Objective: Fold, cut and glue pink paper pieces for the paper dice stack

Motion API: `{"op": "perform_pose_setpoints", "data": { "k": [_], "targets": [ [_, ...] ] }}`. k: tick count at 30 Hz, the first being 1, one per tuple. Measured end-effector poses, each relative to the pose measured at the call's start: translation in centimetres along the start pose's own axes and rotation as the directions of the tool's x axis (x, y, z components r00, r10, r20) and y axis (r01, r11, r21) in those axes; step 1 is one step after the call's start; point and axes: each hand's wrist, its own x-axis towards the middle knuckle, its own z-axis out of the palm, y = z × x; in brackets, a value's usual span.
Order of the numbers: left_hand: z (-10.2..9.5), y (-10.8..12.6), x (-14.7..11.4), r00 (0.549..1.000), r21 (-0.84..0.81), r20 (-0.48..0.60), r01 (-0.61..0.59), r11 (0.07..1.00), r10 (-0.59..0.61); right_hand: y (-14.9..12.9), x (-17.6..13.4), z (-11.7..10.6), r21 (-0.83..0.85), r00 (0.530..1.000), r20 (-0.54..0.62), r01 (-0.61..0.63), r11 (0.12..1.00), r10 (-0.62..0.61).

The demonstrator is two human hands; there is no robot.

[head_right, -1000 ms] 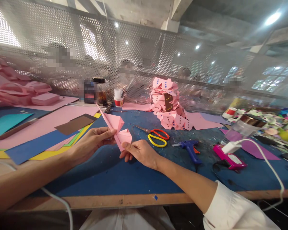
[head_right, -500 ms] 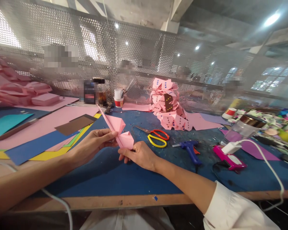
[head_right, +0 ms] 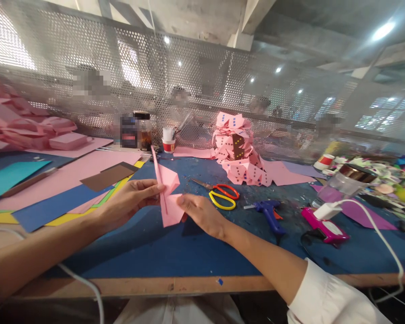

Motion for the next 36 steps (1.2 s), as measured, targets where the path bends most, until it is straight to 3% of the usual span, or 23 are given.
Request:
{"op": "perform_pose_setpoints", "data": {
  "k": [4, 10, 13, 21, 36],
  "targets": [
    [0.7, 0.3, -0.5, 0.992, 0.102, 0.119, 0.023, 0.995, -0.035, -0.6, 0.5, -1.2, 0.004, 0.975, -0.217, 0.043, 0.999, -0.041],
    [1.7, 0.4, -1.3, 0.945, 0.196, 0.276, 0.122, 0.973, -0.175, -0.4, 0.7, -0.9, 0.074, 0.974, -0.228, -0.003, 0.997, 0.02],
    [1.9, 0.2, -1.3, 0.935, 0.232, 0.304, 0.113, 0.966, -0.183, -0.3, 0.7, -0.5, 0.069, 0.966, -0.258, 0.001, 0.998, 0.017],
    [2.7, -0.2, 0.0, 0.993, 0.24, 0.086, 0.057, 0.969, -0.08, 0.2, 0.8, -0.8, 0.04, 0.959, -0.281, 0.05, 0.998, -0.037],
    [4.2, -1.1, 0.8, 0.996, 0.106, 0.027, 0.083, 0.991, -0.086, 0.9, 0.9, -1.4, 0.043, 0.955, -0.292, 0.063, 0.997, -0.048]
  ]
}}
